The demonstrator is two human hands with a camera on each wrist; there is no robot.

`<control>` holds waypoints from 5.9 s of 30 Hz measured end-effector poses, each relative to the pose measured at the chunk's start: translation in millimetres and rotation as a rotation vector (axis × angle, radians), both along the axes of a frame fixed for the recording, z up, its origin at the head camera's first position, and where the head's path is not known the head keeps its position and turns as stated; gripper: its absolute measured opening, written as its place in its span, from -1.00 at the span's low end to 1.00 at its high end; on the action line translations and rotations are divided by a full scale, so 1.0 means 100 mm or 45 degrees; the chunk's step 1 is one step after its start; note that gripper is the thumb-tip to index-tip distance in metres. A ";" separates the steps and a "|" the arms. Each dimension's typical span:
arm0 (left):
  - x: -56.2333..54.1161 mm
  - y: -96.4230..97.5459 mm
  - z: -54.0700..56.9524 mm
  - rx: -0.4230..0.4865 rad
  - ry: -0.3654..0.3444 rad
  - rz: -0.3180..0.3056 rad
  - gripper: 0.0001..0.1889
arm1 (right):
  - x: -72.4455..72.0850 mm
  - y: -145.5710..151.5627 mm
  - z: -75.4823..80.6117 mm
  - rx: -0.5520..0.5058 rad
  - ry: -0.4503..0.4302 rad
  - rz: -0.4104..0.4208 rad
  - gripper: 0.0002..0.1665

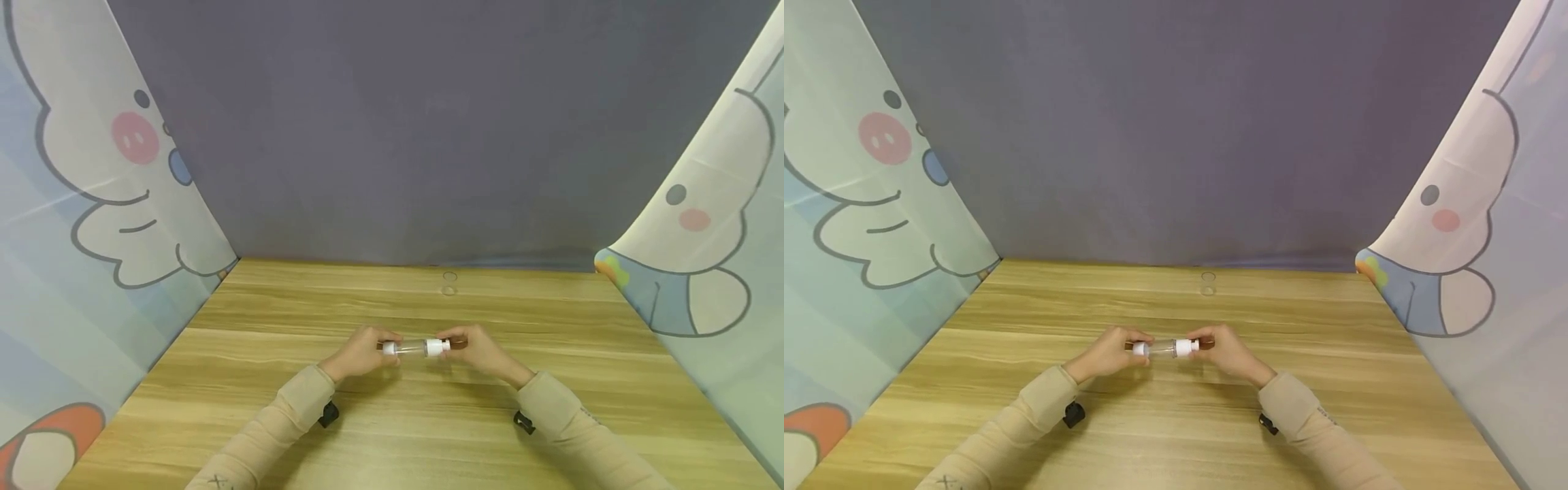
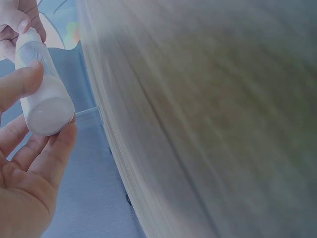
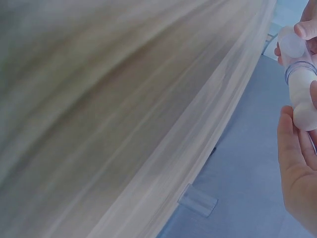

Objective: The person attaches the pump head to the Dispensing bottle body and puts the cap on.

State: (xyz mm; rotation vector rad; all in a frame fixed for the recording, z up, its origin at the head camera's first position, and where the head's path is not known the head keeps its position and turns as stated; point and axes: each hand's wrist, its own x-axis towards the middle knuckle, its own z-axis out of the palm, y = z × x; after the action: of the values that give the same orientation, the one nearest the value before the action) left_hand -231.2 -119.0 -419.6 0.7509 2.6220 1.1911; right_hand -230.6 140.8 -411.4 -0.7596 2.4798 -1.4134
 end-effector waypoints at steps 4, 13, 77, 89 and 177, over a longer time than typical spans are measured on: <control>0.00 0.01 0.03 -0.021 -0.002 0.004 -0.56 | 0.01 -0.01 0.02 -0.001 0.006 -0.010 -0.57; -0.03 0.02 0.05 -0.019 0.005 -0.001 -0.56 | -0.01 0.00 0.04 0.028 0.048 -0.010 -0.61; 0.02 -0.01 0.00 -0.020 0.024 0.013 -0.55 | 0.05 0.03 0.00 -0.020 -0.069 0.054 -0.43; 0.02 0.01 0.00 0.019 -0.016 0.006 -0.57 | 0.05 -0.01 -0.03 0.016 -0.004 0.042 -0.48; -0.05 -0.02 0.07 0.003 -0.038 0.015 -0.55 | 0.01 0.02 0.05 -0.018 0.051 0.054 -0.37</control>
State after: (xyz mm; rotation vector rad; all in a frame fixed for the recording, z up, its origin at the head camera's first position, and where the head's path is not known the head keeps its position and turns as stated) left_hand -236.5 -120.7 -412.6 0.7134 2.6048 1.1992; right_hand -229.5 143.2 -406.2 -0.8464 2.4705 -1.4163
